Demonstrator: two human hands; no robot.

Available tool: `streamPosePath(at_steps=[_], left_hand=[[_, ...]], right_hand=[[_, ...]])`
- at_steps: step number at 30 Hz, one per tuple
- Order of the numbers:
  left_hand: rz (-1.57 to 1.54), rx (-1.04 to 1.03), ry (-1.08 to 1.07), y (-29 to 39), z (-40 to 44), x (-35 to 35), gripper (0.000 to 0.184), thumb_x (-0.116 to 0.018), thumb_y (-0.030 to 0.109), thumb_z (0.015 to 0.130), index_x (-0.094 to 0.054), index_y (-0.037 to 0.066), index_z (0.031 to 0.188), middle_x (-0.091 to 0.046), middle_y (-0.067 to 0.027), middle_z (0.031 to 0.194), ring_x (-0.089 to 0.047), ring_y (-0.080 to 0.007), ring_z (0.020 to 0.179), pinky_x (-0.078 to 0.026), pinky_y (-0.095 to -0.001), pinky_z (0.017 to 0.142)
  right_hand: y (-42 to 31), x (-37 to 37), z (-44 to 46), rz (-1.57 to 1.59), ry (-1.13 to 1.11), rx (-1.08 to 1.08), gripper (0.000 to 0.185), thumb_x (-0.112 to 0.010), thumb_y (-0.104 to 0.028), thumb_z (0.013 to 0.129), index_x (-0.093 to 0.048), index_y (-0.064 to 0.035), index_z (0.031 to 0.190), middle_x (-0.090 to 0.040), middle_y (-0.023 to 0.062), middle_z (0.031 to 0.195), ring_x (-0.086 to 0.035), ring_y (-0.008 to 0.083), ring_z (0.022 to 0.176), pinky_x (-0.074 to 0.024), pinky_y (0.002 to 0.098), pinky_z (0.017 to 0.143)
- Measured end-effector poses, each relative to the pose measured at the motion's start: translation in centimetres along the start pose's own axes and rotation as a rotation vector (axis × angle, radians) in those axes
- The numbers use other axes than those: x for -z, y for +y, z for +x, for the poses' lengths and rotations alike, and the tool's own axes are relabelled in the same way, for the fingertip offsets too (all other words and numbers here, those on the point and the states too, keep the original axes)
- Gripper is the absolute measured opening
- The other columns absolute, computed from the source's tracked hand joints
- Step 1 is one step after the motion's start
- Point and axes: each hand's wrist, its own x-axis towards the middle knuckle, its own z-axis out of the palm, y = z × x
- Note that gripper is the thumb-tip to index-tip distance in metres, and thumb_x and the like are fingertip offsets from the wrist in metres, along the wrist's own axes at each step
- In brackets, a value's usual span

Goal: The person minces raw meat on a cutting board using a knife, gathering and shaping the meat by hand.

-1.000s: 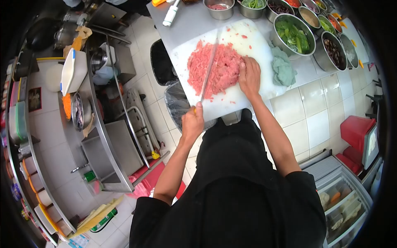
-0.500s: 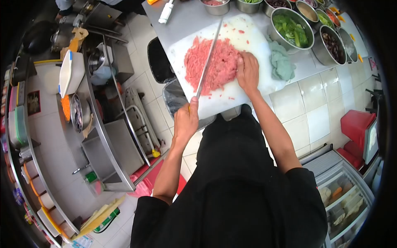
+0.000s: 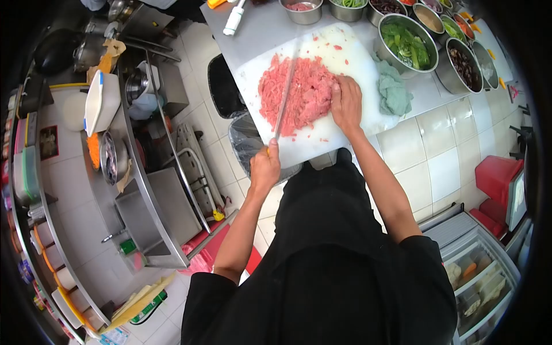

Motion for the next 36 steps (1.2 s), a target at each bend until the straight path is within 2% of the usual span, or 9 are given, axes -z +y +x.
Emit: streamPosePath(at_steps=[4, 8, 11, 16, 20, 23, 28, 31, 36], left_hand=[[-0.008, 0.172, -0.204, 3.4, -0.3, 4.0, 0.062, -0.044, 0.050, 0.103, -0.068, -0.006, 0.093, -0.067, -0.0304, 0.079, -0.066, -0.0499, 0.082, -0.049, -0.0515, 0.076], [-0.337, 0.092, 0.020, 2.8, -1.8, 2.8, 0.064, -0.043, 0.049, 0.104, -0.067, -0.006, 0.085, -0.067, -0.0295, 0.077, -0.065, -0.0496, 0.080, -0.049, -0.0513, 0.075], [0.156, 0.079, -0.078, -2.1, 0.1, -0.3, 0.065, -0.041, 0.050, 0.105, -0.065, -0.006, 0.083, -0.066, -0.0281, 0.075, -0.064, -0.0497, 0.076, -0.049, -0.0514, 0.073], [-0.058, 0.163, -0.131, 5.3, -1.6, 6.4, 0.066, -0.040, 0.050, 0.105, -0.065, -0.006, 0.082, -0.064, -0.0282, 0.071, -0.063, -0.0490, 0.074, -0.048, -0.0514, 0.072], [0.054, 0.026, -0.051, 0.4, -0.4, 1.8, 0.067, -0.039, 0.051, 0.105, -0.066, -0.008, 0.088, -0.065, -0.0298, 0.075, -0.066, -0.0482, 0.077, -0.049, -0.0518, 0.074], [0.043, 0.229, -0.194, 0.7, 0.3, 3.3, 0.066, -0.039, 0.051, 0.105, -0.067, -0.008, 0.092, -0.066, -0.0300, 0.078, -0.066, -0.0486, 0.078, -0.049, -0.0519, 0.075], [-0.314, 0.114, 0.009, 1.4, -1.5, 3.1, 0.067, -0.040, 0.052, 0.105, -0.068, -0.007, 0.086, -0.067, -0.0292, 0.080, -0.066, -0.0471, 0.080, -0.049, -0.0507, 0.075], [0.150, 0.144, -0.112, -1.5, -0.2, 0.7, 0.065, -0.040, 0.049, 0.105, -0.067, -0.007, 0.087, -0.067, -0.0273, 0.076, -0.065, -0.0454, 0.075, -0.049, -0.0491, 0.072], [-0.105, 0.126, -0.076, 4.4, -2.0, 5.6, 0.061, -0.041, 0.047, 0.105, -0.067, -0.006, 0.088, -0.063, -0.0281, 0.072, -0.064, -0.0443, 0.070, -0.049, -0.0487, 0.070]], right_hand=[[0.2, 0.2, 0.2, -0.015, 0.014, 0.008, 0.039, -0.043, -0.027, 0.104, -0.061, 0.0017, 0.122, -0.062, 0.0216, 0.124, -0.052, 0.0390, 0.122, -0.0364, 0.0469, 0.109], [-0.1, 0.4, -0.6, -0.014, -0.022, -0.023, 0.039, -0.043, -0.027, 0.104, -0.061, 0.0020, 0.122, -0.062, 0.0215, 0.125, -0.052, 0.0388, 0.123, -0.0364, 0.0470, 0.109], [-0.2, -0.1, -0.2, -0.015, 0.005, -0.002, 0.039, -0.043, -0.027, 0.104, -0.061, 0.0023, 0.122, -0.062, 0.0214, 0.124, -0.052, 0.0388, 0.122, -0.0366, 0.0470, 0.108], [0.0, 0.1, -0.3, -0.013, -0.006, -0.004, 0.039, -0.044, -0.027, 0.103, -0.061, 0.0027, 0.122, -0.062, 0.0217, 0.124, -0.052, 0.0393, 0.121, -0.0366, 0.0470, 0.108], [-0.2, -0.1, 0.0, -0.010, -0.004, -0.013, 0.039, -0.044, -0.026, 0.103, -0.061, 0.0028, 0.122, -0.062, 0.0219, 0.124, -0.052, 0.0394, 0.122, -0.0366, 0.0468, 0.109], [0.1, 0.2, 0.1, -0.014, 0.009, -0.008, 0.038, -0.044, -0.026, 0.103, -0.060, 0.0028, 0.123, -0.062, 0.0217, 0.124, -0.052, 0.0392, 0.122, -0.0365, 0.0466, 0.109], [0.0, 0.3, -0.5, 0.003, -0.027, -0.033, 0.038, -0.044, -0.026, 0.103, -0.061, 0.0024, 0.123, -0.061, 0.0215, 0.125, -0.052, 0.0386, 0.123, -0.0362, 0.0463, 0.109], [-0.2, -0.1, -0.3, 0.008, -0.011, -0.022, 0.038, -0.044, -0.026, 0.103, -0.061, 0.0027, 0.122, -0.062, 0.0213, 0.124, -0.052, 0.0384, 0.123, -0.0363, 0.0461, 0.109], [-0.4, 0.4, -0.3, 0.010, -0.025, -0.035, 0.039, -0.043, -0.028, 0.104, -0.060, 0.0025, 0.123, -0.061, 0.0219, 0.125, -0.052, 0.0391, 0.123, -0.0362, 0.0461, 0.109]])
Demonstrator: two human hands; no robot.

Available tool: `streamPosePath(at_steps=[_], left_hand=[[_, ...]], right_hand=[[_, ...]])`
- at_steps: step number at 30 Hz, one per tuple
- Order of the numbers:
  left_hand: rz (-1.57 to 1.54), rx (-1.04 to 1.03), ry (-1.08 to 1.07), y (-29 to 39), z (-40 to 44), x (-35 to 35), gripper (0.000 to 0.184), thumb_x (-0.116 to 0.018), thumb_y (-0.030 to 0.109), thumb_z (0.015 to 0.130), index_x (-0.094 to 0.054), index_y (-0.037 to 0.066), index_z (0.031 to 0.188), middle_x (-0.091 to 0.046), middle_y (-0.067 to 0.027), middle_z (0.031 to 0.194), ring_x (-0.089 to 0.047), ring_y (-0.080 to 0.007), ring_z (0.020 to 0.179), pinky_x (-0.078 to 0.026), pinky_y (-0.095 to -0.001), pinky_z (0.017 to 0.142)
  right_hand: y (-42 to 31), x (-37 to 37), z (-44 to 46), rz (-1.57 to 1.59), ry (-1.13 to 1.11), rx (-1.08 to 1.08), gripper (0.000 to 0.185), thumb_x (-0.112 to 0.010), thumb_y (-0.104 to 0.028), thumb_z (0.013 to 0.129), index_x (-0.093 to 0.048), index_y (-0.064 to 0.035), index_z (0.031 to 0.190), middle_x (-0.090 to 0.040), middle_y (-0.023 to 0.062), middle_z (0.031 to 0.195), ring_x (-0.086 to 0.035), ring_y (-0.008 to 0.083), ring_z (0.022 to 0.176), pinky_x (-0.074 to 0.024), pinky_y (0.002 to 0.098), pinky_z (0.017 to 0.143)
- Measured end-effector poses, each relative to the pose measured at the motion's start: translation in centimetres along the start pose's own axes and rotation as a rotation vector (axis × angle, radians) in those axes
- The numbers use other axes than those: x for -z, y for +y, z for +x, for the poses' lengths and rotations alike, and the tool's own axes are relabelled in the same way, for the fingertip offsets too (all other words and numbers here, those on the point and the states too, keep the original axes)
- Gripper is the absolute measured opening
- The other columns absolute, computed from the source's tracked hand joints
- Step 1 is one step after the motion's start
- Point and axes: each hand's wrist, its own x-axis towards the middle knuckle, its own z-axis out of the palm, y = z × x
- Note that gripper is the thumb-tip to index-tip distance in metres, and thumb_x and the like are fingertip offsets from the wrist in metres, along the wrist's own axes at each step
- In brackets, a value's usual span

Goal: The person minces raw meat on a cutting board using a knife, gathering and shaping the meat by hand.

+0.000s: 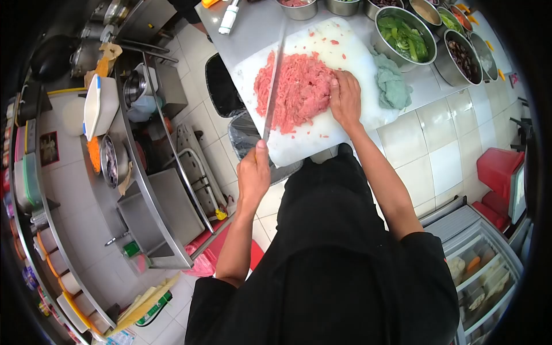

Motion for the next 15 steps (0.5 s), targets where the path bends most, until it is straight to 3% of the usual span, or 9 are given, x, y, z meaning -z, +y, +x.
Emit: streamPosePath(at_steps=[3, 4, 8, 11, 12, 15], left_hand=[[-0.132, -0.049, 0.089, -4.8, 0.9, -3.4, 0.062, -0.041, 0.047, 0.105, -0.066, -0.006, 0.088, -0.064, -0.0295, 0.075, -0.065, -0.0463, 0.074, -0.049, -0.0504, 0.071], [0.123, -0.084, 0.059, -5.6, 1.8, -4.0, 0.063, -0.041, 0.048, 0.105, -0.066, -0.007, 0.088, -0.065, -0.0316, 0.078, -0.066, -0.0489, 0.080, -0.049, -0.0527, 0.074], [0.141, 0.089, -0.085, -2.8, 1.7, -1.0, 0.066, -0.040, 0.051, 0.104, -0.067, -0.007, 0.089, -0.067, -0.0320, 0.081, -0.067, -0.0502, 0.085, -0.049, -0.0539, 0.075], [-0.107, 0.075, -0.008, 0.1, -0.4, 0.4, 0.069, -0.039, 0.053, 0.104, -0.069, -0.008, 0.090, -0.067, -0.0332, 0.086, -0.065, -0.0527, 0.089, -0.049, -0.0539, 0.077], [-0.214, -0.042, 0.088, -3.2, 0.4, -1.7, 0.069, -0.039, 0.053, 0.104, -0.069, -0.007, 0.087, -0.067, -0.0282, 0.078, -0.067, -0.0445, 0.078, -0.049, -0.0495, 0.073], [0.256, 0.018, -0.006, -5.2, 2.5, -3.7, 0.065, -0.040, 0.051, 0.105, -0.066, -0.005, 0.084, -0.061, -0.0190, 0.066, -0.061, -0.0291, 0.066, -0.048, -0.0437, 0.066]], right_hand=[[0.3, -0.3, 0.0, -0.008, -0.002, -0.001, 0.040, -0.043, -0.028, 0.104, -0.060, 0.0025, 0.122, -0.061, 0.0220, 0.126, -0.051, 0.0392, 0.123, -0.0363, 0.0460, 0.109], [0.2, -0.6, 0.1, -0.012, 0.008, 0.008, 0.040, -0.043, -0.028, 0.104, -0.061, 0.0026, 0.122, -0.061, 0.0219, 0.125, -0.052, 0.0391, 0.123, -0.0365, 0.0460, 0.109], [0.4, -0.1, 0.4, -0.015, 0.031, 0.028, 0.039, -0.043, -0.028, 0.104, -0.061, 0.0025, 0.121, -0.061, 0.0218, 0.125, -0.052, 0.0387, 0.122, -0.0370, 0.0463, 0.108], [0.2, -0.1, -0.3, -0.001, 0.008, 0.011, 0.038, -0.043, -0.027, 0.104, -0.061, 0.0023, 0.121, -0.061, 0.0224, 0.125, -0.052, 0.0394, 0.122, -0.0371, 0.0467, 0.108], [0.2, 0.0, -0.4, 0.000, -0.002, 0.009, 0.038, -0.043, -0.026, 0.104, -0.061, 0.0022, 0.121, -0.061, 0.0225, 0.125, -0.052, 0.0394, 0.122, -0.0371, 0.0467, 0.108], [0.0, -0.4, 0.1, 0.000, 0.015, 0.023, 0.038, -0.043, -0.026, 0.104, -0.061, 0.0020, 0.122, -0.061, 0.0224, 0.125, -0.052, 0.0395, 0.122, -0.0368, 0.0467, 0.109]])
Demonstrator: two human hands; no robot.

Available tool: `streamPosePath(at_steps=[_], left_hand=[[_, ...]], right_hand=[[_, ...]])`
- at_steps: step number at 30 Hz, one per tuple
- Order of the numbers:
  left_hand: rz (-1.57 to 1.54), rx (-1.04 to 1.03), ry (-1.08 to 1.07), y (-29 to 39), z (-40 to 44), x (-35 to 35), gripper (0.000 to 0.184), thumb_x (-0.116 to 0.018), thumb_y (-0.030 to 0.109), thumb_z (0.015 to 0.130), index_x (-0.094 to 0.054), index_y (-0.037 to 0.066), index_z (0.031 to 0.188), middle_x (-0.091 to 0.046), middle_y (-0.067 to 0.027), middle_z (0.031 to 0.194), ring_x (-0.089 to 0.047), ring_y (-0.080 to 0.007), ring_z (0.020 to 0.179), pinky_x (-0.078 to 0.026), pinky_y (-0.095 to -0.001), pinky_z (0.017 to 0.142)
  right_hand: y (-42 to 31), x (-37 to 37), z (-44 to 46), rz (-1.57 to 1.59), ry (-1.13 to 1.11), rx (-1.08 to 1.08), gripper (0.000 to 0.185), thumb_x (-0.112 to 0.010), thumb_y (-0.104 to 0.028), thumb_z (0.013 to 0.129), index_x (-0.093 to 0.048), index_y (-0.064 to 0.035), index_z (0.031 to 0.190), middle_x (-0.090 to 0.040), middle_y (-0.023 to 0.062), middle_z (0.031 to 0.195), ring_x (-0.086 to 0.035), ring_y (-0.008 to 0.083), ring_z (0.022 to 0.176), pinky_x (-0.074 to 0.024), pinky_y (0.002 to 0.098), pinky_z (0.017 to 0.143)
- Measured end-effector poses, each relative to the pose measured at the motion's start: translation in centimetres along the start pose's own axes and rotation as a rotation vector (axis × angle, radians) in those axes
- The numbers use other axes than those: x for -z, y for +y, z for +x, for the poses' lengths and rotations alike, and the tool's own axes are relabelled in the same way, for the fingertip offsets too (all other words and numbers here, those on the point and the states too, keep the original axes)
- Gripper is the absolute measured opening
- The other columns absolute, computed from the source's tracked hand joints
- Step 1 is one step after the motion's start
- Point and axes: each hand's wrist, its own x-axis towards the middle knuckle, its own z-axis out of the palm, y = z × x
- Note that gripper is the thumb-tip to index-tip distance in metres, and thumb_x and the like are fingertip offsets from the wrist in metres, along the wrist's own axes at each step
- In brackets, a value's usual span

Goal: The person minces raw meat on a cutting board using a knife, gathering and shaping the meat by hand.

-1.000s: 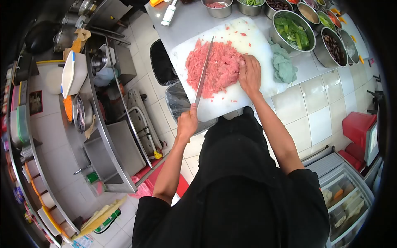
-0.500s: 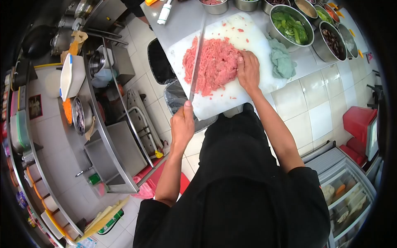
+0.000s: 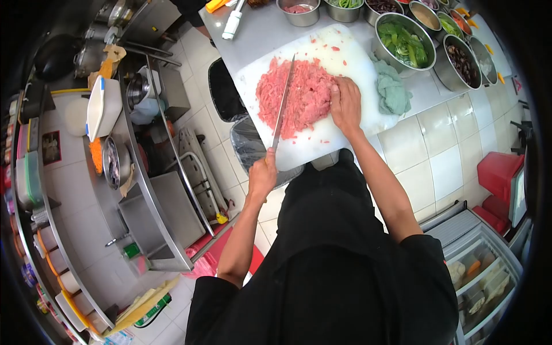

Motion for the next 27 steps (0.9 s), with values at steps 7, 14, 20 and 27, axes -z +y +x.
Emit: streamPosePath(at_steps=[7, 14, 20, 27], left_hand=[[-0.473, -0.135, 0.077, 1.7, -2.8, 1.2, 0.060, -0.041, 0.047, 0.106, -0.064, -0.004, 0.086, -0.059, -0.0176, 0.065, -0.058, -0.0261, 0.064, -0.048, -0.0432, 0.064], [-0.266, -0.018, -0.040, 4.0, -2.6, 3.0, 0.067, -0.038, 0.054, 0.105, -0.065, -0.003, 0.079, -0.057, -0.0097, 0.062, -0.054, -0.0176, 0.059, -0.044, -0.0374, 0.056], [-0.093, -0.270, 0.105, 2.4, -0.8, -2.2, 0.056, -0.042, 0.043, 0.106, -0.062, -0.006, 0.087, -0.057, -0.0199, 0.061, -0.059, -0.0350, 0.060, -0.049, -0.0433, 0.063], [-0.531, -0.111, -0.005, 5.9, -3.4, 2.4, 0.057, -0.040, 0.044, 0.107, -0.063, -0.005, 0.089, -0.054, -0.0147, 0.060, -0.054, -0.0220, 0.058, -0.047, -0.0398, 0.060]], right_hand=[[0.3, 0.2, -0.6, -0.003, -0.014, -0.019, 0.038, -0.043, -0.026, 0.104, -0.061, 0.0020, 0.122, -0.061, 0.0229, 0.125, -0.052, 0.0400, 0.123, -0.0352, 0.0466, 0.110], [0.4, 0.0, -0.4, 0.019, 0.017, 0.000, 0.035, -0.048, -0.021, 0.101, -0.060, 0.0029, 0.123, -0.059, 0.0227, 0.127, -0.050, 0.0392, 0.124, -0.0348, 0.0474, 0.111], [0.2, 0.1, 0.0, 0.051, -0.010, -0.039, 0.037, -0.045, -0.024, 0.103, -0.059, 0.0028, 0.125, -0.060, 0.0222, 0.126, -0.050, 0.0391, 0.125, -0.0347, 0.0471, 0.111], [0.0, 0.3, -0.3, 0.064, 0.036, -0.029, 0.040, -0.043, -0.028, 0.105, -0.058, 0.0038, 0.124, -0.060, 0.0221, 0.125, -0.052, 0.0395, 0.121, -0.0368, 0.0477, 0.109]])
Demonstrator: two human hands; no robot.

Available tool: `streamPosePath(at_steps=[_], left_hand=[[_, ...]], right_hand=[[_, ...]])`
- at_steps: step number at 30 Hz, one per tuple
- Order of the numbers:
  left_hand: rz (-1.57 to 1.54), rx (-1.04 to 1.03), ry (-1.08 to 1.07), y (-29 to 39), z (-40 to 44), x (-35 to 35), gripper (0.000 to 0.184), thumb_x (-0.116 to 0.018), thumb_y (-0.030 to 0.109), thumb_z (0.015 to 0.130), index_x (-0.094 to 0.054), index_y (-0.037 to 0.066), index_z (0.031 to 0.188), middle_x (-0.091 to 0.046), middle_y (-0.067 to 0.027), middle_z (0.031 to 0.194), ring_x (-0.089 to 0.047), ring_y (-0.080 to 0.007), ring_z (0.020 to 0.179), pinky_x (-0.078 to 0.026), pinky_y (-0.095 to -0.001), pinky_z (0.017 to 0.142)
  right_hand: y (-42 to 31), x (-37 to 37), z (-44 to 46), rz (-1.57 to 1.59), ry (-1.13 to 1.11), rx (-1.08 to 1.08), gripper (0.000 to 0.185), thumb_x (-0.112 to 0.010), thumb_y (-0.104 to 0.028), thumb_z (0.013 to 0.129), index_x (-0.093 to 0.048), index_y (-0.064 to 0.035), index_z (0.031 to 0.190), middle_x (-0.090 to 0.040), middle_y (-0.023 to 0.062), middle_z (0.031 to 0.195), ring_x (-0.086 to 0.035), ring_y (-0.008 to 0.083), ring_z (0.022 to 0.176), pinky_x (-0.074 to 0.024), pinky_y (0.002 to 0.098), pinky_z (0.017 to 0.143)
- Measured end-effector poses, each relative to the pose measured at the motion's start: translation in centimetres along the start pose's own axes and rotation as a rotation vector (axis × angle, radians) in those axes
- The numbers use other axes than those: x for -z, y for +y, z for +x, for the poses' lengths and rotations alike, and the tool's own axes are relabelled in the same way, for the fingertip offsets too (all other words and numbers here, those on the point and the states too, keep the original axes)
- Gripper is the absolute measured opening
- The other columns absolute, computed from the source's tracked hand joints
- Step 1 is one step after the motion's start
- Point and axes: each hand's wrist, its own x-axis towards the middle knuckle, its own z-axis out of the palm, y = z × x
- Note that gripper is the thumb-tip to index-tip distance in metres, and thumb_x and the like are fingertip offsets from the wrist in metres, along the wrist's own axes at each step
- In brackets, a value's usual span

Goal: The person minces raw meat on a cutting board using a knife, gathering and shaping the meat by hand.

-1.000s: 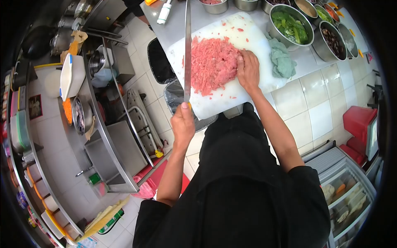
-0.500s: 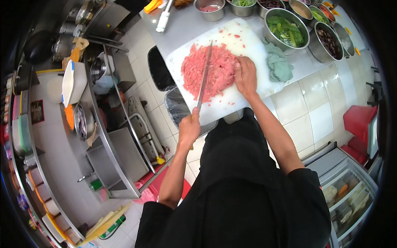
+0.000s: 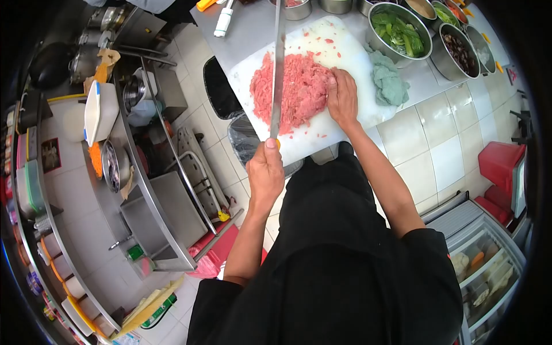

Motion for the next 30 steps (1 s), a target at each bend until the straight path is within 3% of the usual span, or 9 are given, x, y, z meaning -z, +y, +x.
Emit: streamPosePath(at_steps=[1, 3, 5, 11, 13, 14, 21, 25, 30], left_hand=[[-0.094, -0.071, 0.039, -0.9, 0.1, -0.7, 0.057, -0.040, 0.045, 0.107, -0.063, -0.005, 0.090, -0.053, -0.0137, 0.060, -0.053, -0.0199, 0.058, -0.046, -0.0392, 0.059], [0.274, -0.070, 0.039, -5.7, 1.6, -2.9, 0.060, -0.039, 0.046, 0.106, -0.063, -0.005, 0.087, -0.063, -0.0270, 0.069, -0.063, -0.0461, 0.067, -0.048, -0.0496, 0.065], [0.493, -0.006, -0.055, -6.9, 2.7, -2.6, 0.062, -0.038, 0.047, 0.106, -0.062, -0.007, 0.086, -0.062, -0.0337, 0.075, -0.061, -0.0549, 0.077, -0.048, -0.0535, 0.069], [0.071, -0.085, 0.030, 1.6, -0.2, -0.2, 0.058, -0.040, 0.043, 0.106, -0.057, -0.006, 0.079, -0.058, -0.0296, 0.067, -0.060, -0.0522, 0.069, -0.046, -0.0536, 0.066], [0.143, -0.120, 0.062, -4.6, 0.9, -2.6, 0.060, -0.040, 0.044, 0.106, -0.060, -0.008, 0.084, -0.062, -0.0318, 0.071, -0.061, -0.0536, 0.072, -0.047, -0.0552, 0.068], [0.448, -0.090, -0.014, -4.6, 1.8, -2.7, 0.062, -0.039, 0.045, 0.106, -0.063, -0.009, 0.089, -0.063, -0.0361, 0.078, -0.063, -0.0552, 0.079, -0.048, -0.0568, 0.073], [0.113, 0.018, -0.008, 1.6, -0.3, 0.1, 0.061, -0.042, 0.044, 0.105, -0.062, -0.008, 0.081, -0.063, -0.0361, 0.078, -0.064, -0.0535, 0.084, -0.047, -0.0575, 0.074], [0.524, 0.060, -0.070, -6.8, 2.9, -2.6, 0.062, -0.040, 0.047, 0.105, -0.063, -0.007, 0.082, -0.063, -0.0372, 0.082, -0.064, -0.0534, 0.089, -0.046, -0.0586, 0.078], [0.269, 0.031, -0.041, 1.4, 0.4, 0.4, 0.060, -0.040, 0.045, 0.106, -0.061, -0.005, 0.081, -0.063, -0.0302, 0.073, -0.062, -0.0523, 0.077, -0.048, -0.0536, 0.072]], right_hand=[[0.1, 0.1, 0.2, 0.000, -0.006, -0.005, 0.040, -0.043, -0.027, 0.105, -0.058, 0.0039, 0.124, -0.060, 0.0221, 0.125, -0.052, 0.0396, 0.120, -0.0372, 0.0477, 0.108], [0.1, -0.1, 0.1, 0.011, -0.010, -0.013, 0.040, -0.042, -0.027, 0.105, -0.058, 0.0040, 0.123, -0.060, 0.0223, 0.124, -0.053, 0.0397, 0.119, -0.0380, 0.0478, 0.107], [-0.2, -0.2, -0.5, 0.023, -0.005, -0.010, 0.040, -0.042, -0.027, 0.105, -0.058, 0.0041, 0.123, -0.060, 0.0224, 0.124, -0.053, 0.0397, 0.119, -0.0382, 0.0474, 0.107], [-0.1, 0.2, -0.4, 0.021, -0.006, -0.027, 0.039, -0.043, -0.027, 0.105, -0.058, 0.0044, 0.123, -0.060, 0.0228, 0.124, -0.053, 0.0400, 0.119, -0.0383, 0.0469, 0.107], [0.4, -0.3, 0.0, 0.026, 0.003, -0.024, 0.039, -0.043, -0.027, 0.105, -0.058, 0.0045, 0.123, -0.060, 0.0228, 0.124, -0.053, 0.0403, 0.119, -0.0382, 0.0470, 0.107], [0.1, -0.4, 0.3, 0.033, 0.005, -0.020, 0.039, -0.043, -0.027, 0.105, -0.058, 0.0045, 0.123, -0.060, 0.0229, 0.124, -0.053, 0.0404, 0.119, -0.0382, 0.0471, 0.107], [0.0, 0.1, -0.3, 0.035, -0.024, -0.041, 0.039, -0.044, -0.026, 0.104, -0.057, 0.0049, 0.125, -0.059, 0.0237, 0.124, -0.052, 0.0405, 0.119, -0.0378, 0.0480, 0.107], [0.2, -0.5, 0.1, 0.038, 0.010, -0.008, 0.040, -0.044, -0.026, 0.104, -0.057, 0.0049, 0.125, -0.059, 0.0237, 0.124, -0.052, 0.0403, 0.119, -0.0379, 0.0478, 0.107], [-0.2, 0.1, 0.2, 0.043, 0.000, -0.032, 0.038, -0.044, -0.026, 0.104, -0.058, 0.0044, 0.123, -0.060, 0.0237, 0.123, -0.052, 0.0406, 0.119, -0.0384, 0.0475, 0.107]])
